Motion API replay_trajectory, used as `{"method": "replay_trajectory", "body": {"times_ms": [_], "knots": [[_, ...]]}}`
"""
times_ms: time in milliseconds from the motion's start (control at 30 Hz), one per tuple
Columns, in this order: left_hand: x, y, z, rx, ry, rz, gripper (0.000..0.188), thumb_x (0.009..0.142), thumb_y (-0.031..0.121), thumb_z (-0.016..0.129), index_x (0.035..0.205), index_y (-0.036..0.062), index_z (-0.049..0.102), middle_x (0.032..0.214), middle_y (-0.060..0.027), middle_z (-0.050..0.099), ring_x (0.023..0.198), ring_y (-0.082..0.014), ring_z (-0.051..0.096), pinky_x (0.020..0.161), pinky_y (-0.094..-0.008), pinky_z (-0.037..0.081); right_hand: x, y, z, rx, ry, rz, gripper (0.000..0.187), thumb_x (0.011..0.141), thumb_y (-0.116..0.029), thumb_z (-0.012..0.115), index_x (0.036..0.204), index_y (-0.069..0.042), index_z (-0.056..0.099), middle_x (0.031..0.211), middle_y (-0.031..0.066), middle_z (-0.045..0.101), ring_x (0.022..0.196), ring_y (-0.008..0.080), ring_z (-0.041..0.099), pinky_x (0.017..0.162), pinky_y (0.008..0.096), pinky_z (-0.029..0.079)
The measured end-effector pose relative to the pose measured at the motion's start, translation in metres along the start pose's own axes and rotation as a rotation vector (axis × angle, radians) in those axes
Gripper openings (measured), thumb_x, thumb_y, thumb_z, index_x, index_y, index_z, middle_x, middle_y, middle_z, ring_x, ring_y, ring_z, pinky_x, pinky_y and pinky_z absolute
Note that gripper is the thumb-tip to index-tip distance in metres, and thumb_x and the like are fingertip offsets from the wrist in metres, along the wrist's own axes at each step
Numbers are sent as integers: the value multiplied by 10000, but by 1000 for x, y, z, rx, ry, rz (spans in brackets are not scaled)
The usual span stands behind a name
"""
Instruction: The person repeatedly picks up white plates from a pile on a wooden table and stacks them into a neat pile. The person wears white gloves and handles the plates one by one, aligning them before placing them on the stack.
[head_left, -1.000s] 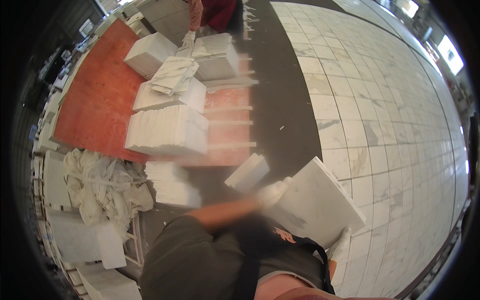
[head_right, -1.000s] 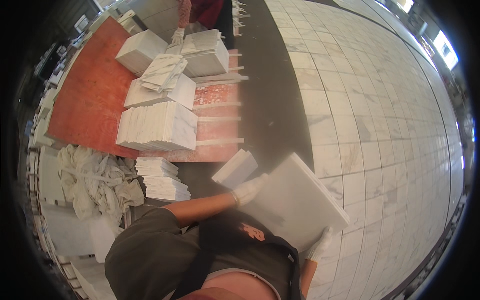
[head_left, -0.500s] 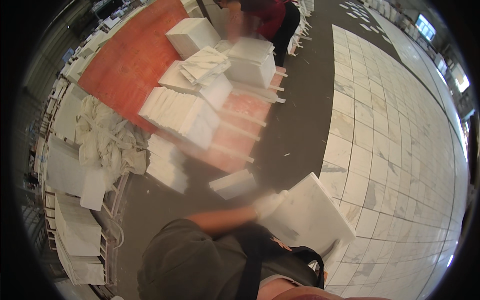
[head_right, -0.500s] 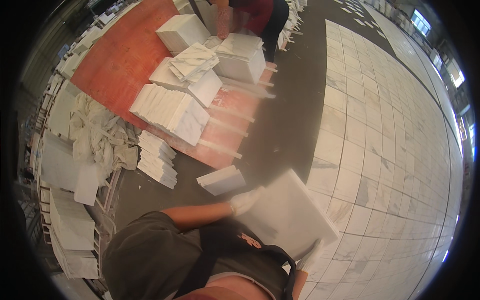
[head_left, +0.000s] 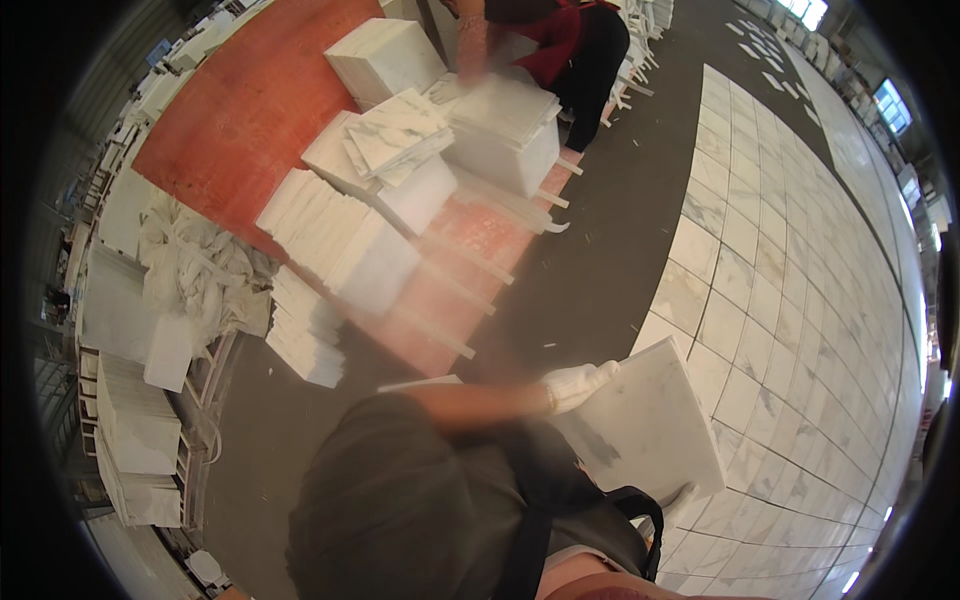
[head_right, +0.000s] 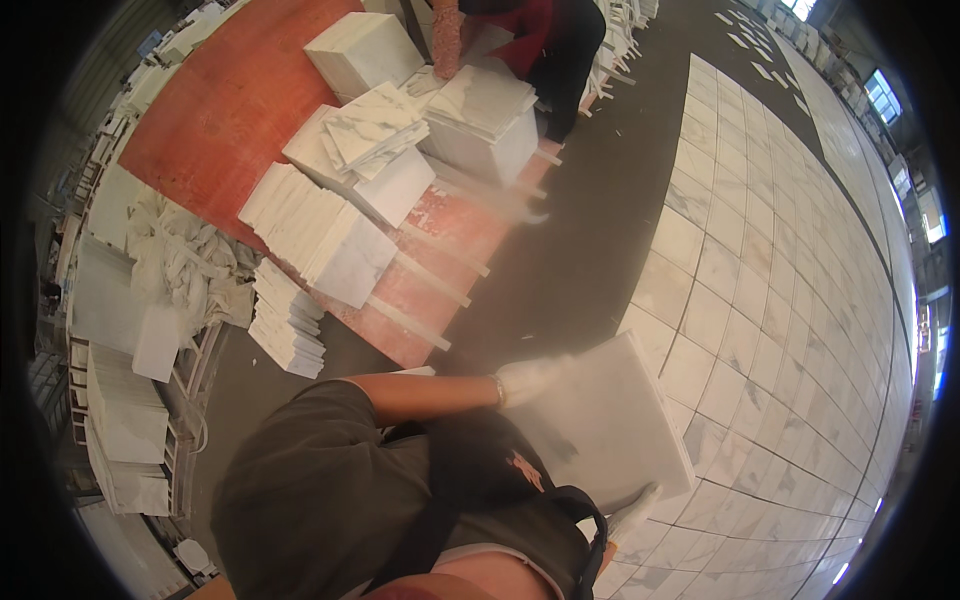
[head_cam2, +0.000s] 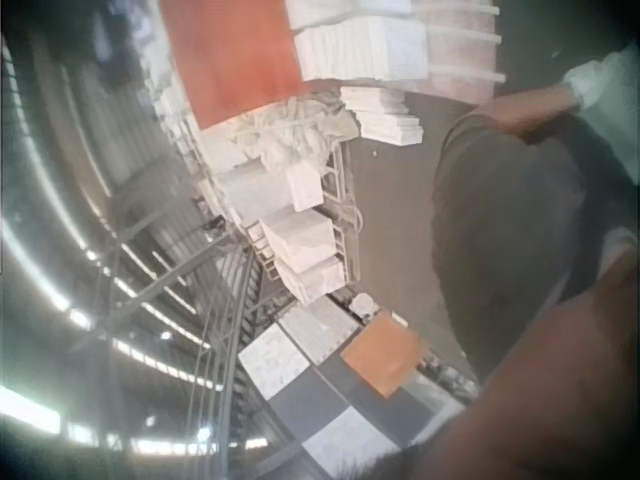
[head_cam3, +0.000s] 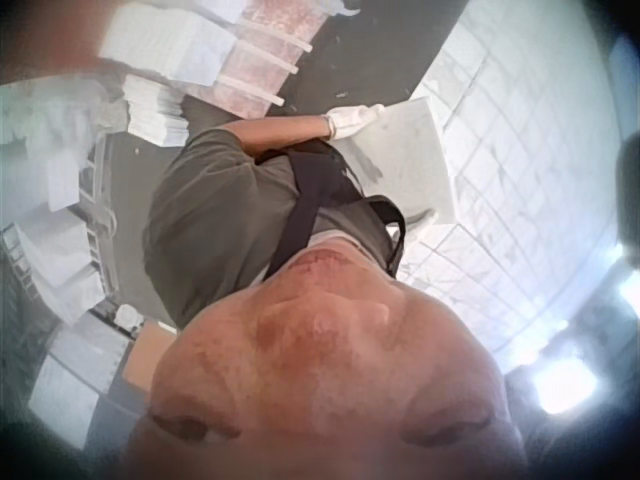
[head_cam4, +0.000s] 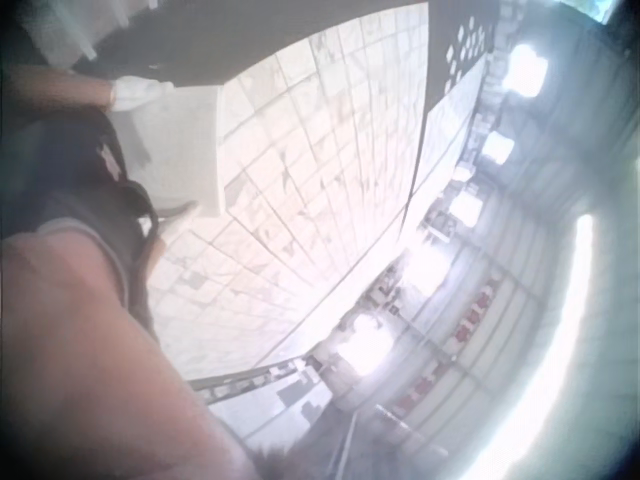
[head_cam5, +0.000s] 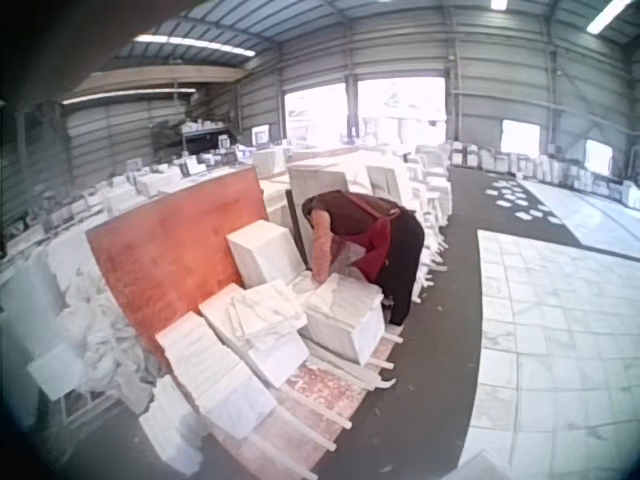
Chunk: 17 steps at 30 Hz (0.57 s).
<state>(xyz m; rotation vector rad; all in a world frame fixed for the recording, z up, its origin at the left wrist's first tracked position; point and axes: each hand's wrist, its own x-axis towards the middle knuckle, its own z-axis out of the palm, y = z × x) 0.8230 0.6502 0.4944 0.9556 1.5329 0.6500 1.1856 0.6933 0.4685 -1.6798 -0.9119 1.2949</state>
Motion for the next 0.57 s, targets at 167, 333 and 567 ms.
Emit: {"method": "replay_trajectory", "body": {"times_ms": [167,333,567], "knots": [[99,43,-38,20,25,123,702,1100,569,185,1420,87,583,1409,-155,622,1300,-324,582,1121,-407,421,106,-36,43,63,-68,-39,738,1057,-541,505,1477,64,463,1462,146,517,1309,268,493,1122,397,380],[187,92,-84,-84,97,-5,791,1083,612,154,1500,24,480,1491,-204,542,1384,-350,505,1180,-407,349,248,-90,107,-26,-185,-38,672,1068,-495,514,1457,53,496,1427,123,551,1298,225,504,1109,386,396],[297,107,-143,-178,308,-129,918,1045,698,136,1548,-26,392,1563,-219,466,1503,-353,363,1255,-365,224,385,-176,215,-141,-363,-19,617,1079,-463,507,1444,34,523,1407,79,574,1290,215,514,1108,377,399]]}}
